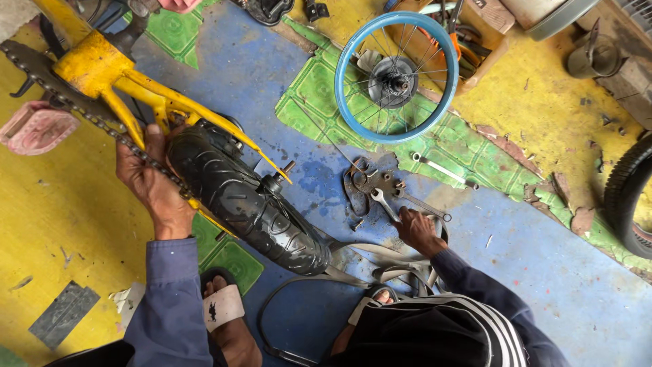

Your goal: The person sits on the floor of a bicycle repair shop working on a small yellow children's bicycle. They loosen the rear wheel axle nuts, remove the rear wheel, reposition it in the frame dropouts, and tighten it with a wrench, then turn the pedals and wheel to check the chain and wheel movement before reaching into a tool tray.

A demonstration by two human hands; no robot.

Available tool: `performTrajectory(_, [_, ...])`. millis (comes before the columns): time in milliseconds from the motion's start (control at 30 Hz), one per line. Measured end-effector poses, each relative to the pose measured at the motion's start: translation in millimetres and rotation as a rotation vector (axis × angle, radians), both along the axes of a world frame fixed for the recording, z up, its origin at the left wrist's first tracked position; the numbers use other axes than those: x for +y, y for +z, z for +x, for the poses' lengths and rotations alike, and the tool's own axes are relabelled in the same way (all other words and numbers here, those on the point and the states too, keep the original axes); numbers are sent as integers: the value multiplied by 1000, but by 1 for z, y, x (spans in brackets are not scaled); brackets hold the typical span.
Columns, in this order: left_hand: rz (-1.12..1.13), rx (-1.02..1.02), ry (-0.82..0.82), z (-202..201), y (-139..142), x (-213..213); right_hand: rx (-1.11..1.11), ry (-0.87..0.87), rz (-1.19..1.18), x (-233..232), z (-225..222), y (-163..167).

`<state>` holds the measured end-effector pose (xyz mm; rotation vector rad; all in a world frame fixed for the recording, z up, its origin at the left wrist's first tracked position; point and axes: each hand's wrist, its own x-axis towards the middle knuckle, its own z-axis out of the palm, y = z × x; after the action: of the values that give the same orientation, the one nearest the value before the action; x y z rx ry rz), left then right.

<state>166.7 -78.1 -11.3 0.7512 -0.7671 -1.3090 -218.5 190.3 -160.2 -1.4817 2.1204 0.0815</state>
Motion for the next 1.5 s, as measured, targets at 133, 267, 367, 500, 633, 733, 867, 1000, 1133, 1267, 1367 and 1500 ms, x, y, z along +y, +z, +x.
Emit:
performTrajectory(133, [31, 3, -3, 0, 5, 1, 72, 54, -50, -2, 6, 1])
performTrajectory(267, [5, -10, 13, -2, 10, 0, 179, 127, -71, -3, 8, 0])
performTrajectory(367, [7, -14, 21, -4, 10, -1, 42, 24, -5, 2, 6, -1])
performTrajectory(500, [69, -45, 52, -2, 5, -3, -392, -278, -229, -1, 8, 15])
performTrajectory(633, [17, -20, 20, 0, 1, -3, -494, -53, -487, -30, 26, 52])
performTrajectory(733, [3, -21, 13, -1, 3, -3, -643, 165, -702, -70, 54, 72])
performTrajectory(867, [53, -27, 20, -5, 10, -2, -751, 141, -582, -98, 85, 82])
performTrajectory(1000, [58, -40, 7, -8, 12, -1, -860, 214, -629, -105, 98, 75])
performTrajectory(1133, [71, -62, 31, -6, 6, -4, -1084, 123, -527, -110, 109, 61])
performTrajectory(1267, [47, -60, 45, -2, -1, -6, -1227, 126, -542, -112, 113, 53])
performTrajectory(1367, [29, -93, 49, 0, -3, -6, -1216, 120, -524, -110, 110, 51])
performTrajectory(1500, [67, -77, 36, 0, -2, -5, -1354, 35, -405, -108, 106, 53])
